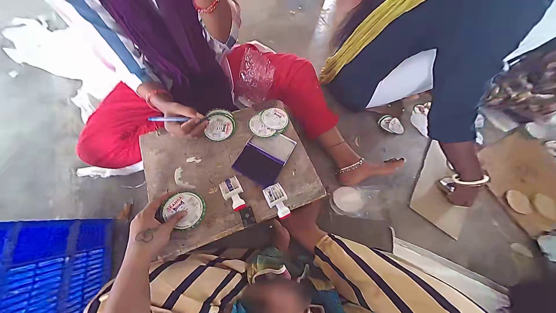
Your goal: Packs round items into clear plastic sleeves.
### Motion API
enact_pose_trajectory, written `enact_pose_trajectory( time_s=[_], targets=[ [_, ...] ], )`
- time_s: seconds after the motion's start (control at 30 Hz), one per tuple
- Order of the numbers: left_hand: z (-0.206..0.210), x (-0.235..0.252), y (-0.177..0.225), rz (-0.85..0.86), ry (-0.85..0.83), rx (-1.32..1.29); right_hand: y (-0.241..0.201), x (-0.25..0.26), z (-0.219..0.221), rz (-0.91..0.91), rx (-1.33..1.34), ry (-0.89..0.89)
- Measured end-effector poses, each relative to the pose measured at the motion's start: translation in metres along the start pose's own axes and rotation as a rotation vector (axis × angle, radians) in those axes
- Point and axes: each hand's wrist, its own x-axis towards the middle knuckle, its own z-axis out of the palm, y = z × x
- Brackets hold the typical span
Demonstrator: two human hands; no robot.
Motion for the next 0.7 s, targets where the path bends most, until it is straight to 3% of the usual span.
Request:
enact_pose_trajectory(
  time_s=[0.23,0.43,0.7],
  targets=[
    [-0.001,0.0,0.001,-0.05,-0.005,-0.079,0.003,-0.006,-0.017,-0.043,0.037,-0.094],
    [-0.003,0.011,0.01,-0.022,-0.14,-0.149,0.009,-0.006,-0.031,-0.081,0.086,-0.101],
    [0.008,0.0,0.03,-0.074,0.022,0.037,0.01,-0.009,-0.038,-0.016,0.039,-0.083]
  ],
)
